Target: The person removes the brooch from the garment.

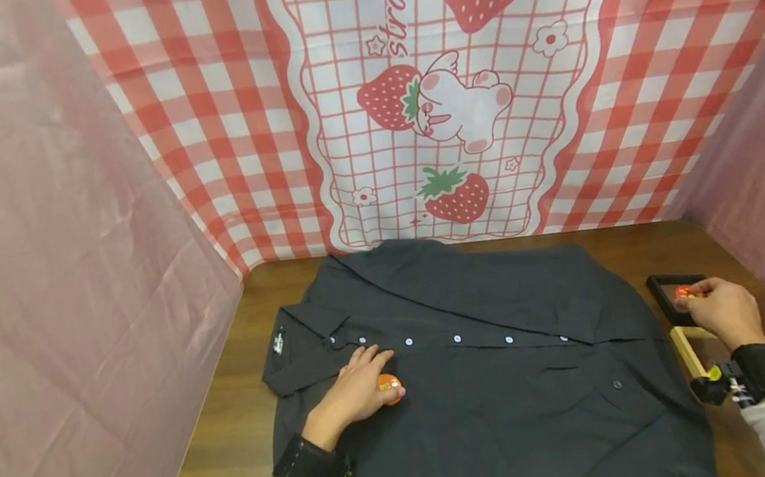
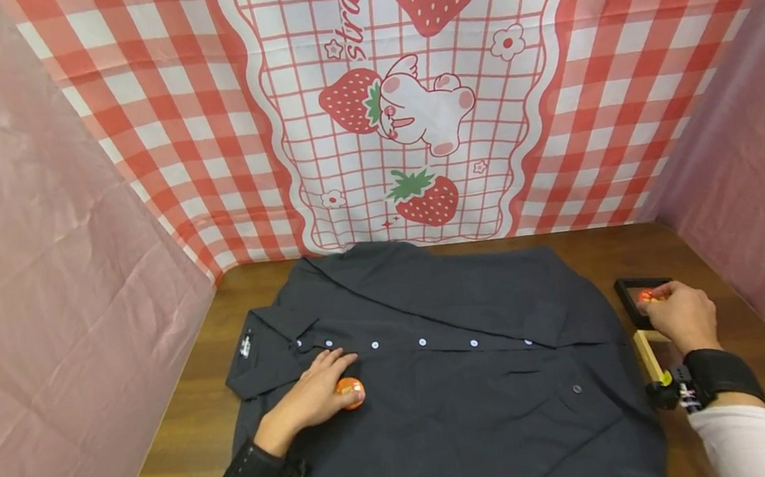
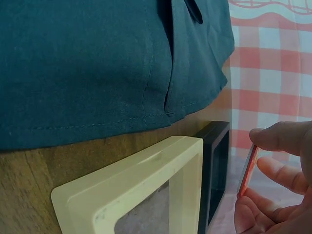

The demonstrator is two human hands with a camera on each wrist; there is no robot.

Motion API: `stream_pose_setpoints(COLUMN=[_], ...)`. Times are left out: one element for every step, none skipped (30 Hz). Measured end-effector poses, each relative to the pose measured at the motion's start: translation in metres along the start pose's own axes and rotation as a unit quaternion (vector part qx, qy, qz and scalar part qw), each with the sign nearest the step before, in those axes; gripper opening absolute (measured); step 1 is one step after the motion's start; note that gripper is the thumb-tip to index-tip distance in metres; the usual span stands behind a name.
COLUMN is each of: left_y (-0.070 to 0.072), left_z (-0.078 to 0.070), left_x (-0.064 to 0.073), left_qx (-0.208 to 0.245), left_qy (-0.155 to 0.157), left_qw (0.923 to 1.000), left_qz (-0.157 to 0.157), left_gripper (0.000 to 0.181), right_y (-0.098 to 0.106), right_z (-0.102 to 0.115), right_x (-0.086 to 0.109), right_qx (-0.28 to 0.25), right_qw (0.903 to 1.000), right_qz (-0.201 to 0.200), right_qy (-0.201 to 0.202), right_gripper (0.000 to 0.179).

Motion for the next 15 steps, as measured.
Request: stream_pose_setpoints(left_y=[0.000, 0.000, 0.001, 0.001, 0.002, 0.002, 0.003, 0.004, 0.004, 0.004, 0.004, 0.003, 0.003, 0.002, 0.002], left_z=[0.000, 0.000, 0.000, 0.000, -0.001, -0.001, -0.001, -0.001, -0.001, -0.001, -0.001, -0.001, -0.001, -0.001, -0.001], left_x=[0.000, 0.000, 0.000, -0.001, -0.001, -0.001, -0.001, -0.001, -0.001, -0.001, -0.001, -0.001, -0.001, -0.001, -0.001], left_qx=[0.000, 0.000, -0.001, -0.001, -0.003, -0.004, -0.005, -0.007, -0.010, -0.010, -0.009, -0.006, -0.005, -0.004, -0.003], left_qy=[0.001, 0.002, 0.002, 0.002, 0.000, -0.001, -0.002, -0.004, -0.007, -0.008, -0.008, -0.006, -0.007, -0.007, -0.008], left_qw=[1.0000, 1.0000, 1.0000, 1.0000, 1.0000, 1.0000, 1.0000, 1.0000, 0.9999, 0.9999, 0.9999, 0.9999, 0.9999, 0.9999, 1.0000], left_qz=[-0.001, 0.000, 0.000, 0.001, 0.001, 0.000, -0.002, -0.004, -0.006, -0.008, -0.009, -0.008, -0.008, -0.006, -0.005], left_gripper=[0.064, 0.064, 0.064, 0.064, 0.064, 0.063, 0.063, 0.063, 0.063, 0.063, 0.063, 0.063, 0.063, 0.063, 0.063], right_y=[0.000, -0.001, -0.002, -0.002, -0.003, -0.003, -0.003, -0.003, -0.003, -0.003, -0.004, -0.004, -0.004, -0.004, -0.005], right_z=[-0.001, -0.002, -0.003, -0.004, -0.005, -0.005, -0.005, -0.006, -0.006, -0.006, -0.006, -0.007, -0.007, -0.008, -0.008], right_x=[-0.001, -0.002, -0.003, -0.004, -0.006, -0.007, -0.008, -0.009, -0.010, -0.011, -0.012, -0.012, -0.013, -0.014, -0.014], right_qx=[0.001, 0.003, 0.005, 0.007, 0.010, 0.013, 0.016, 0.018, 0.018, 0.018, 0.017, 0.016, 0.013, 0.013, 0.014], right_qw=[1.0000, 1.0000, 1.0000, 1.0000, 0.9999, 0.9998, 0.9997, 0.9996, 0.9994, 0.9993, 0.9993, 0.9993, 0.9995, 0.9996, 0.9996], right_qz=[0.001, 0.002, 0.001, 0.001, 0.000, -0.001, -0.004, -0.006, -0.008, -0.009, -0.008, -0.006, 0.000, 0.007, 0.012], right_qy=[-0.001, 0.000, 0.002, 0.005, 0.008, 0.013, 0.018, 0.023, 0.027, 0.031, 0.033, 0.033, 0.029, 0.025, 0.021], right_gripper=[0.046, 0.046, 0.046, 0.046, 0.045, 0.045, 0.045, 0.044, 0.043, 0.043, 0.043, 0.044, 0.045, 0.046, 0.047])
Point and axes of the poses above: each hand's wrist, its own x-axis away from the middle knuckle, its own y-axis out of the back of the hand, z = x × y, the point moved 3 cm from there along -x, towards the middle knuckle, and after that the axes turned 13 degrees about -y, right-handed, at the moved point
